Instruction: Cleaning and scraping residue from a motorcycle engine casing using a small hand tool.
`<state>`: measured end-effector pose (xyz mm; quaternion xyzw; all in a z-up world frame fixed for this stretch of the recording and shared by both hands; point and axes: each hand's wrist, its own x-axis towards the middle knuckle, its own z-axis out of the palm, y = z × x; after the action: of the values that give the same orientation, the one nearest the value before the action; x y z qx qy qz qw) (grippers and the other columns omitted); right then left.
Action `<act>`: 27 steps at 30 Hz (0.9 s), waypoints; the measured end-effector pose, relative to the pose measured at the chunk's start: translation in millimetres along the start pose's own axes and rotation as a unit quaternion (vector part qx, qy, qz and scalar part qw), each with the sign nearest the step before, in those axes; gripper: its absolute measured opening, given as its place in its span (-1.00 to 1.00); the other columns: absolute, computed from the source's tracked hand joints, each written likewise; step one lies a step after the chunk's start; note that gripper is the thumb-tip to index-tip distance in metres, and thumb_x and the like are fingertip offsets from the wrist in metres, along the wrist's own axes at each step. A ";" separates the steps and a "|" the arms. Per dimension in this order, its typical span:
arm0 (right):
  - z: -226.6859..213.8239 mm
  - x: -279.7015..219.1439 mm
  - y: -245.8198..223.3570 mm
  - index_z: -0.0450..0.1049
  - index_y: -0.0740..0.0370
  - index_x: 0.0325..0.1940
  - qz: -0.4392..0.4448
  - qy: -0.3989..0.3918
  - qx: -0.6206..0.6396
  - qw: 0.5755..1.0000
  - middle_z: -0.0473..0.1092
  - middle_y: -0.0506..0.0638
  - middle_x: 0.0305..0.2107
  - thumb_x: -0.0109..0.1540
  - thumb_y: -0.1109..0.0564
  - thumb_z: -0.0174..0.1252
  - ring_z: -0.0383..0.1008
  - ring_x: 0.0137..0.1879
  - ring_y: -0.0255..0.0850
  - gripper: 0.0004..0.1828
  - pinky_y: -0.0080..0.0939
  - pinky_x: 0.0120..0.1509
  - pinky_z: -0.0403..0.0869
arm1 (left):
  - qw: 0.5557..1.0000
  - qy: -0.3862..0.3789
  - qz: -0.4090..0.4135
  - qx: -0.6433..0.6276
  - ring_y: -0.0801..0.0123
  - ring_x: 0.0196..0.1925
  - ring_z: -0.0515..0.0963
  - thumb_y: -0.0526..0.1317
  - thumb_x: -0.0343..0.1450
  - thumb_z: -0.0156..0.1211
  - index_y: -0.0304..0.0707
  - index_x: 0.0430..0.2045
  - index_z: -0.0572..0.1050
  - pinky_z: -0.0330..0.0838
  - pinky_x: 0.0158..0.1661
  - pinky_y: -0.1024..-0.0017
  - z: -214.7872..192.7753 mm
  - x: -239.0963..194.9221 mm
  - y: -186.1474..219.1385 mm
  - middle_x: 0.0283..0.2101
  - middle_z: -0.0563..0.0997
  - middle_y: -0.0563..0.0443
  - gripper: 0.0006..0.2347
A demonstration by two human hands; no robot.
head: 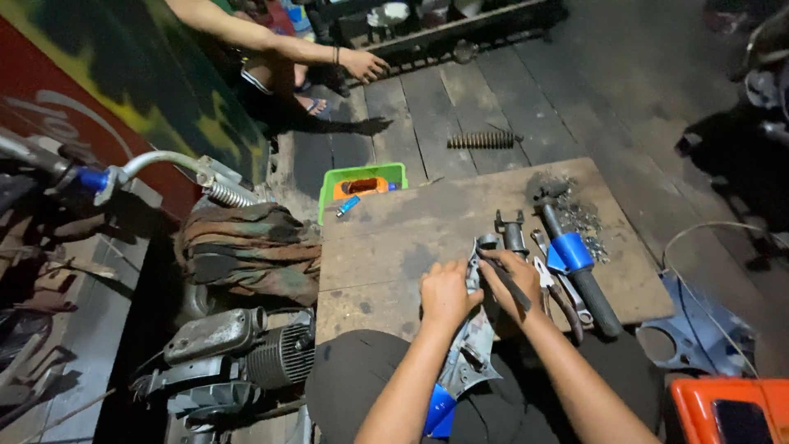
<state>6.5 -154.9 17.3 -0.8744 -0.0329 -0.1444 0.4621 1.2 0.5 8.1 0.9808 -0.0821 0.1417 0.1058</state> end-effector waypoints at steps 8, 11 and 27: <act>1.6 -4.7 -2.5 0.68 -0.02 -0.06 -0.014 0.024 0.017 0.999 0.63 0.04 -0.20 0.25 0.09 0.32 0.61 0.01 0.10 -0.82 0.06 0.16 0.53 | 1.000 0.006 0.001 -0.001 0.14 -0.27 0.58 0.16 0.03 0.48 -0.02 -0.21 0.57 0.47 -0.30 0.14 10.9 -1.7 -1.4 -0.35 0.61 0.11 -0.47; 2.2 -6.1 -1.8 0.69 -0.03 -0.11 -0.006 0.031 0.034 0.999 0.63 0.01 -0.20 0.21 0.13 0.34 0.61 0.04 0.04 -0.83 0.01 0.17 0.51 | 1.000 0.011 0.002 0.000 0.14 -0.28 0.59 0.19 0.02 0.47 -0.03 -0.24 0.58 0.47 -0.33 0.14 10.8 -1.8 -1.6 -0.38 0.61 0.10 -0.47; 6.8 -1.9 1.4 0.67 0.00 -0.08 -0.020 0.051 0.049 0.997 0.62 0.06 -0.18 0.26 0.10 0.32 0.59 0.05 0.07 -0.85 0.04 0.15 0.51 | 1.000 -0.016 0.003 0.002 0.15 -0.20 0.59 0.18 0.08 0.45 -0.05 -0.09 0.58 0.49 -0.25 0.11 1.8 -1.0 -1.7 -0.29 0.65 0.08 -0.43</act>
<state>6.5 -150.0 12.1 -0.8415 -0.0340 -0.1959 0.5024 1.0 1.8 5.8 0.9829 -0.0863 0.1268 0.1021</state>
